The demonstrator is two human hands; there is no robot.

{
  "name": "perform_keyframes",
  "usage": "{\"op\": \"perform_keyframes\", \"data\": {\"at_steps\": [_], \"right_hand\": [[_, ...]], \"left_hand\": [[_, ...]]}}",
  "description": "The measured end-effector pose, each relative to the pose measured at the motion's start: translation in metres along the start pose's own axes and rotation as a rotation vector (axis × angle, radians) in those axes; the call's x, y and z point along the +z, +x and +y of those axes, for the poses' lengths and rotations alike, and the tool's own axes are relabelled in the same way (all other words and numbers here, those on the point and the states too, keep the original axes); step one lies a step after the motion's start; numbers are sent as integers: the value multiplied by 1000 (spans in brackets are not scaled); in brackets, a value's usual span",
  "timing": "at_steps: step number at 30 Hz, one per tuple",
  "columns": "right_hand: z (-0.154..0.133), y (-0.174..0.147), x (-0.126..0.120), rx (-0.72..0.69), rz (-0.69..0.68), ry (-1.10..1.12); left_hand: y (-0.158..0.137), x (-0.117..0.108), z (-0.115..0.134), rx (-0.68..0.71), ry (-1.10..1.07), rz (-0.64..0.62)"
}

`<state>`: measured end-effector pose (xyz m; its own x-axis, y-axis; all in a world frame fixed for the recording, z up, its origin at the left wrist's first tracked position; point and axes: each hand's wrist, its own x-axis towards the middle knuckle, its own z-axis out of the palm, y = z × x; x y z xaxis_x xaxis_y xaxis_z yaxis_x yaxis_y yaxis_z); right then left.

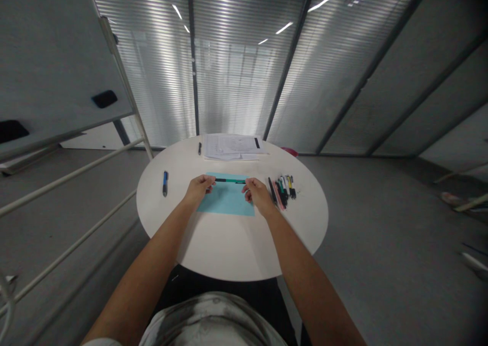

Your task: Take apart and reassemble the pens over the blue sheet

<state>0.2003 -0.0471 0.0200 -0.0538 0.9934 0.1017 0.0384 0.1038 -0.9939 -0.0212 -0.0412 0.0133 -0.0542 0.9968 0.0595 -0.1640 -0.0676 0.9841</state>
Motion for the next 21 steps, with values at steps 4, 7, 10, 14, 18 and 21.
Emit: {"op": "perform_keyframes", "data": {"at_steps": [4,7,10,14,18,21], "right_hand": [[-1,0,0,-39,-14,19],[-2,0,-1,-65,-26,45],[-1,0,0,-76,-39,85],[1,1,0,-61,-50,121],[3,2,0,-81,-75,156],[4,2,1,-95,-96,182]], "left_hand": [[1,-1,-2,21,-7,-6],[1,-1,-2,19,2,0],[1,-1,-3,24,1,1],[2,-1,-5,27,-11,-5],[5,-3,-8,8,-46,-16],[6,-3,-9,-21,-73,0]]}}
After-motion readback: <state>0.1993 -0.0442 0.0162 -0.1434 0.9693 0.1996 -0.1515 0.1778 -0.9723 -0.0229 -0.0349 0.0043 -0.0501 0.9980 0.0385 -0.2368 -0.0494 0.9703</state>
